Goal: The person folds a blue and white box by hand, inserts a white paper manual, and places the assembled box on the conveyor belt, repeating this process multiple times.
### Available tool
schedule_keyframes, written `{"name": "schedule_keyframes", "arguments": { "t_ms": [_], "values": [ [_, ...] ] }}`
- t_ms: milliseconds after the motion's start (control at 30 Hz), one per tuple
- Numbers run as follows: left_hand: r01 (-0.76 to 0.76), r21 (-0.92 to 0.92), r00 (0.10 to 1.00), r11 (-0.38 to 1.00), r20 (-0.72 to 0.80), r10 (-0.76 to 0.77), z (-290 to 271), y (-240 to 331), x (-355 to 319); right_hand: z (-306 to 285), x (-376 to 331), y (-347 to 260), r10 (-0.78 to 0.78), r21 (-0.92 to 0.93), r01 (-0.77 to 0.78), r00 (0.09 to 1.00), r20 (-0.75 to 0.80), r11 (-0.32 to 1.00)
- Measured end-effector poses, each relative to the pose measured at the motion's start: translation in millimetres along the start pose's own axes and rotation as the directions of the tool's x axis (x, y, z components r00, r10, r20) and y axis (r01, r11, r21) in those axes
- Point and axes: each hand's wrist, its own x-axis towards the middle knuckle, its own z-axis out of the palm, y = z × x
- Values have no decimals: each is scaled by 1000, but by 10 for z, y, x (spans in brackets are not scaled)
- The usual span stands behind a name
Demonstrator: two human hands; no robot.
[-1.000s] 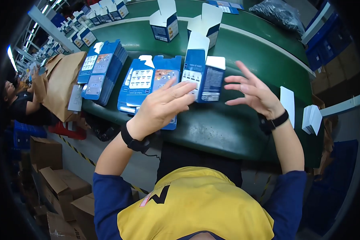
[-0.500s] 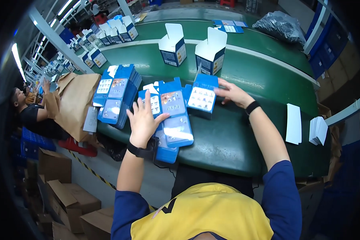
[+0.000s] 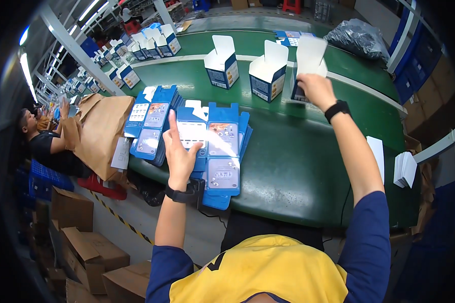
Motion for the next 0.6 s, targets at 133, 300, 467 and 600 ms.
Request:
{"name": "schedule_keyframes", "arguments": {
  "t_ms": [133,300,467,600],
  "values": [
    [130,-711,991,691,98,-86,-205,463,-118,314,-191,61,128,-12,-128,978,162,992],
    [-68,-794,998,604,-56,39,-197,913,-555,-393,-1004,-655,108,819,-177,984,141,546],
    [-52,-895,992,442,4,124,354,1401,-741,-406,-2222,-905,166,833,-181,937,308,-523],
    [-148,-769,987,622,-79,137,570,1597,-692,-692,-2538,-955,200,914,-74,966,165,-398]
  ]
}}
